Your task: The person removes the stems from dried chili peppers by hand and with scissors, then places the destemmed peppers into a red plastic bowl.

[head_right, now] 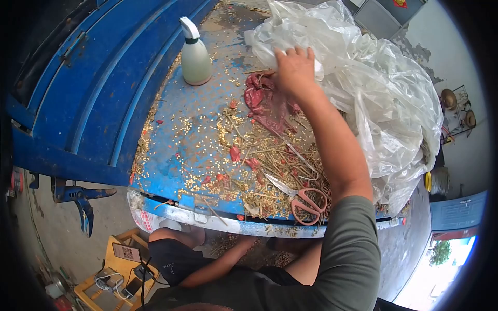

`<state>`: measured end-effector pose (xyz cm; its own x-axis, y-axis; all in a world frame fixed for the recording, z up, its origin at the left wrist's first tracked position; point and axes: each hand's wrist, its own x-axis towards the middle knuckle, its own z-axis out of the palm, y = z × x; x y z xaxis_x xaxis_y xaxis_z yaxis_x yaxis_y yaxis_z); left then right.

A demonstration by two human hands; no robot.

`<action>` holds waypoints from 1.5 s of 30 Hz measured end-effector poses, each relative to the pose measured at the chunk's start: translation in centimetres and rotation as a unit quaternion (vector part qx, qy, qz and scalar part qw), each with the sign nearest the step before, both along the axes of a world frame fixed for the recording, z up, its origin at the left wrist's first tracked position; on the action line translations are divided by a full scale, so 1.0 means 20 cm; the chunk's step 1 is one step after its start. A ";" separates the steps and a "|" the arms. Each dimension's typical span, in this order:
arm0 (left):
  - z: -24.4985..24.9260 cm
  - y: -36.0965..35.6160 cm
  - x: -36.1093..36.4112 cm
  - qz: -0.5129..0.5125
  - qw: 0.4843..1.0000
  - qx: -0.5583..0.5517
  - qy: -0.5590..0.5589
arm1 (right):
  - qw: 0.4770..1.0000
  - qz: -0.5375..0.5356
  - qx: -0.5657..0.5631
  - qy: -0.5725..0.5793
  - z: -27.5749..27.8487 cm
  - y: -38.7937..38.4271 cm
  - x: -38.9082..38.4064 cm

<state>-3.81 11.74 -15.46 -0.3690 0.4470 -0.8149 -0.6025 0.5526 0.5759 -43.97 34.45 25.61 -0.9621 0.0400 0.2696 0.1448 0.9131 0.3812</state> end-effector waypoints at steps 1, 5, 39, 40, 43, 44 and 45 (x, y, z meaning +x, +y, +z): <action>0.00 0.00 0.00 -0.001 1.000 -0.004 0.000 | 0.991 -0.070 0.017 -0.114 0.08 0.07 0.01; -0.01 0.00 0.00 -0.007 1.000 -0.018 0.005 | 0.939 -0.160 -0.263 0.151 0.25 0.74 -0.02; -0.15 -0.17 0.06 -0.014 0.986 -0.098 0.136 | 0.939 -0.337 -0.044 0.056 0.17 1.94 2.07; -0.11 -0.18 0.06 -0.016 0.985 -0.102 0.136 | 0.899 -0.405 -0.113 0.124 0.23 2.09 2.16; 0.01 -0.16 0.05 0.007 0.986 -0.127 0.109 | 0.720 -0.547 -0.230 0.359 0.24 2.96 2.66; 0.01 -0.17 0.04 -0.010 0.986 -0.135 0.100 | 0.688 -0.540 -0.227 0.429 0.31 2.96 2.74; 0.01 -0.17 0.04 -0.028 0.985 -0.142 0.091 | 0.675 -0.528 -0.232 0.461 0.35 2.92 2.78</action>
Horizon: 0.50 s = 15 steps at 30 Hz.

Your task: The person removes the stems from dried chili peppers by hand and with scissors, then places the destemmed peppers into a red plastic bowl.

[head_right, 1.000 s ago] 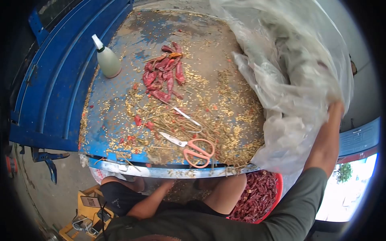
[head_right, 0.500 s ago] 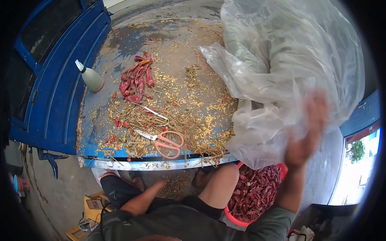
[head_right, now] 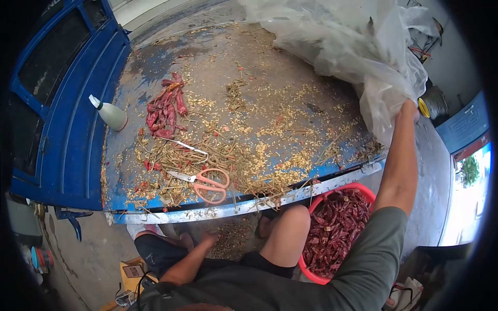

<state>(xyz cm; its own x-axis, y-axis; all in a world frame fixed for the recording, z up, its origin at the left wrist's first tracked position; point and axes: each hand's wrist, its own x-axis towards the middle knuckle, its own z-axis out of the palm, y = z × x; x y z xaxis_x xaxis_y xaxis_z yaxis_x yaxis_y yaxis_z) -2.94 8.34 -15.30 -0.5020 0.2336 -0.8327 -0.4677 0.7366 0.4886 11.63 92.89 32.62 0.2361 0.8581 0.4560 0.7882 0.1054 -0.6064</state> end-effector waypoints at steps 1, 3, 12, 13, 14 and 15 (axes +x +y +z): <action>-0.04 -0.01 0.01 -0.006 1.000 0.000 -0.003 | 1.000 -0.004 0.001 0.027 0.01 0.00 0.05; -0.08 -0.03 0.01 -0.017 0.999 0.019 0.037 | 0.999 0.000 -0.005 0.054 0.00 0.00 0.11; 0.07 0.01 0.04 -0.049 0.998 -0.028 0.028 | 0.986 0.028 0.130 -0.100 -0.12 -0.26 -0.09; 0.05 0.01 0.04 -0.045 0.998 -0.028 0.026 | 0.980 0.035 0.136 -0.140 -0.10 -0.36 -0.13; 0.01 -0.01 0.03 -0.066 0.997 -0.017 0.043 | 0.977 0.051 0.106 -0.181 -0.06 -0.52 -0.20; -0.01 -0.03 0.04 -0.081 0.995 -0.007 0.060 | 0.970 0.070 0.077 -0.221 -0.01 -0.70 -0.26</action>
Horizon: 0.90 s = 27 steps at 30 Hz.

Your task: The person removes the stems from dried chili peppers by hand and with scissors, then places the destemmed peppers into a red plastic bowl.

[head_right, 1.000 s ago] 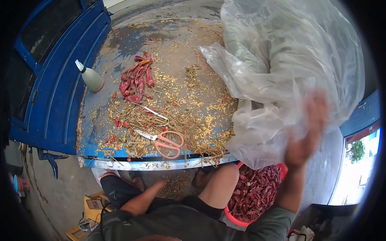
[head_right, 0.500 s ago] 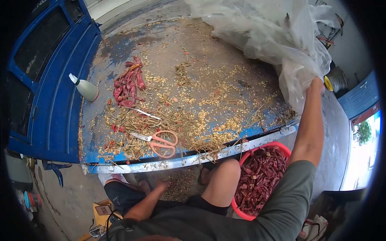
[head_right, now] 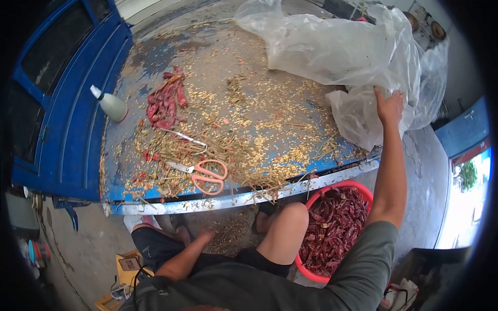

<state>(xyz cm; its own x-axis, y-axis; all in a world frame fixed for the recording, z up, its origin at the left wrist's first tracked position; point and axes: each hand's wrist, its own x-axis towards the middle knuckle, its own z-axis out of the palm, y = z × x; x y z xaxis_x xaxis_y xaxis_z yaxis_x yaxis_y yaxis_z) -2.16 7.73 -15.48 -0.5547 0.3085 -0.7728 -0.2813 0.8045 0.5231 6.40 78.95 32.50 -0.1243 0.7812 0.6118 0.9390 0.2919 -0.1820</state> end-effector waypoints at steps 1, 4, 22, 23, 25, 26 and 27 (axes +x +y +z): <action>0.01 -0.01 0.01 0.017 1.000 -0.004 -0.006 | 0.994 0.015 -0.057 -0.089 0.04 -0.16 -0.04; 0.04 -0.02 0.02 0.022 1.000 -0.001 -0.018 | 0.975 0.058 0.038 -0.211 0.04 -0.53 -0.09; 0.21 -0.01 0.01 0.109 0.984 0.138 -0.024 | 0.820 0.545 -0.162 -0.064 -0.55 -1.88 -2.33; 0.18 -0.01 0.02 0.107 0.983 0.142 -0.035 | 0.828 0.523 -0.190 -0.070 -0.56 -1.90 -2.45; 0.11 0.00 0.05 0.093 0.984 0.150 -0.011 | 0.834 0.500 -0.222 -0.076 -0.64 -1.90 -2.64; 0.08 0.00 0.05 0.079 0.983 0.163 0.009 | 0.793 0.534 -0.266 -0.122 -0.68 -1.87 -2.70; 0.06 -0.01 0.04 0.082 0.983 0.162 0.004 | 0.746 0.564 -0.311 -0.170 -0.74 -1.87 -2.74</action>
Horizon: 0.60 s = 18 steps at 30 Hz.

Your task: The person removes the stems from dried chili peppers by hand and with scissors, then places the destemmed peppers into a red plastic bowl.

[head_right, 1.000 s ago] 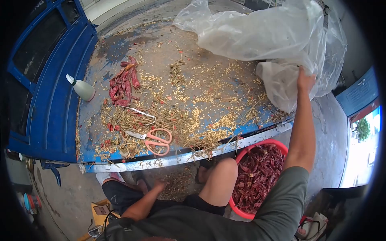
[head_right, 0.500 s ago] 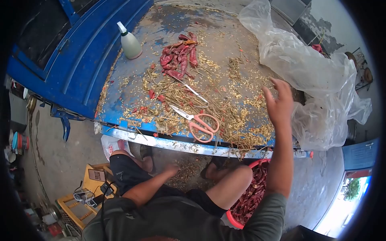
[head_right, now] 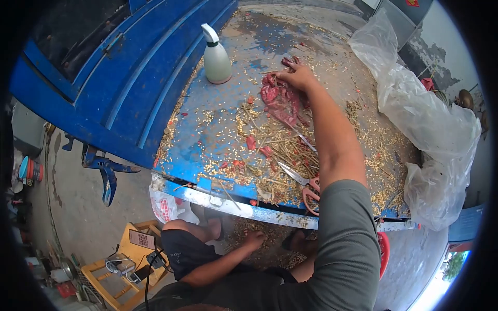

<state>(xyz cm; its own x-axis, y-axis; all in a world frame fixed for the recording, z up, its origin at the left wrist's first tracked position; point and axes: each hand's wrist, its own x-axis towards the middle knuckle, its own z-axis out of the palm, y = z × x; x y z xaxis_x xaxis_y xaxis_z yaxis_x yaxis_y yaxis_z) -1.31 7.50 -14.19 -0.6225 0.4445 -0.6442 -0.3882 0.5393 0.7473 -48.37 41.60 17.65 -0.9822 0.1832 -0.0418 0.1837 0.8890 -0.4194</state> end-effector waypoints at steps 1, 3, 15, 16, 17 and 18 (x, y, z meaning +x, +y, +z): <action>0.01 0.00 -0.01 0.001 1.000 0.023 -0.003 | 0.994 0.008 0.067 0.089 -0.05 -0.06 0.01; 0.02 0.02 0.02 0.016 0.998 0.060 0.008 | 0.997 0.036 0.045 0.052 -0.02 -0.19 0.11; 0.02 -0.07 0.17 -0.020 0.996 0.021 -0.086 | 0.938 0.277 0.112 0.175 0.15 -0.73 0.95; 0.02 -0.09 0.18 -0.028 0.996 0.017 -0.079 | 0.935 0.239 0.101 0.240 0.23 -0.72 1.06; 0.01 -0.10 0.18 -0.032 0.997 0.016 -0.068 | 0.925 0.204 0.093 0.308 0.31 -0.70 1.15; 0.03 -0.13 0.19 -0.038 0.997 0.015 -0.071 | 0.948 0.131 0.058 0.285 0.39 -0.66 1.31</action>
